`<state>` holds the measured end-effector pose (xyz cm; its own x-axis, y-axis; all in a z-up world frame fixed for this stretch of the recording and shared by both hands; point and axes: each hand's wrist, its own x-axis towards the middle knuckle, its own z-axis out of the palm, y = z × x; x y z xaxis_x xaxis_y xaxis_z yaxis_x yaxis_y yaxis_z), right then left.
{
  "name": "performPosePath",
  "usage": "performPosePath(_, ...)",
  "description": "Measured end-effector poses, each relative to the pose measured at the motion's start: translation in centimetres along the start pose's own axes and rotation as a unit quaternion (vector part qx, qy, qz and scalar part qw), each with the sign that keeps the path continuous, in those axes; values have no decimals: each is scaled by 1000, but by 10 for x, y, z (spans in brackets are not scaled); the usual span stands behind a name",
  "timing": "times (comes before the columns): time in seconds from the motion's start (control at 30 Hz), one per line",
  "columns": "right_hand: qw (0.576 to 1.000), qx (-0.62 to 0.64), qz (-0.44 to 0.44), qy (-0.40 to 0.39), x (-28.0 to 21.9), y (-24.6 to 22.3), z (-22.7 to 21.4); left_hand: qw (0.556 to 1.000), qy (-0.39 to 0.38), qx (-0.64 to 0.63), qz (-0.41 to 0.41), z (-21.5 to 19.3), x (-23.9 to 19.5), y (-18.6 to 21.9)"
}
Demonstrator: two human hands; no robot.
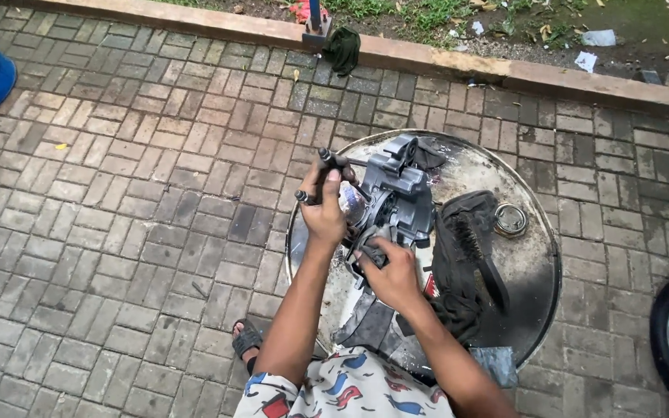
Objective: The person cleans a disassembled mechanical part, likely a brake caliper, using a dark rag. They wipe various surfaces of the metal component while holding it over a metal tray. The person also handles a metal rod and a brush during the process.
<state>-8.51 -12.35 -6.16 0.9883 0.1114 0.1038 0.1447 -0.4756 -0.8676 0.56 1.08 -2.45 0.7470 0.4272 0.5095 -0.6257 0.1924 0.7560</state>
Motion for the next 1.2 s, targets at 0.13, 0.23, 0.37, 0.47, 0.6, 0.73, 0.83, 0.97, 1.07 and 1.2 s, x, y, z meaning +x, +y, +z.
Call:
performPosePath(0.13, 997, 28, 77, -17, 5, -4, 0, 1000, 16, 2, 1, -2, -2, -1)
performPosePath(0.23, 993, 55, 101, -26, 5, 2, -4, 999, 27, -24, 6, -2, 0, 1)
performPosePath(0.37, 988, 86, 114, -66, 14, 45, -7, 999, 31, -17, 3, -6, 0, -2)
performPosePath(0.47, 987, 99, 88, -86, 18, 51, -15, 1000, 25, -9, -1, -7, -3, -5)
performPosePath(0.6, 991, 52, 55, -111, 4, -1, -26, 1000, 10, 2, -3, -1, -2, -1)
performPosePath(0.73, 993, 43, 32, -101, 5, 6, -22, 1000, 4, 6, -5, 3, -3, 0)
performPosePath(0.83, 995, 33, 64, -74, 11, 35, -18, 1000, -5, 15, -9, 4, 1, 5)
performPosePath(0.97, 991, 88, 46, -86, 13, 42, -22, 1000, -8, 16, -11, 3, -2, -3)
performPosePath(1.07, 994, 69, 17, -86, 10, 31, -24, 1000, -9, 6, -9, 10, -3, 5)
performPosePath(1.2, 992, 93, 32, -76, 11, 40, -16, 1000, -16, 9, -5, 14, -1, 13)
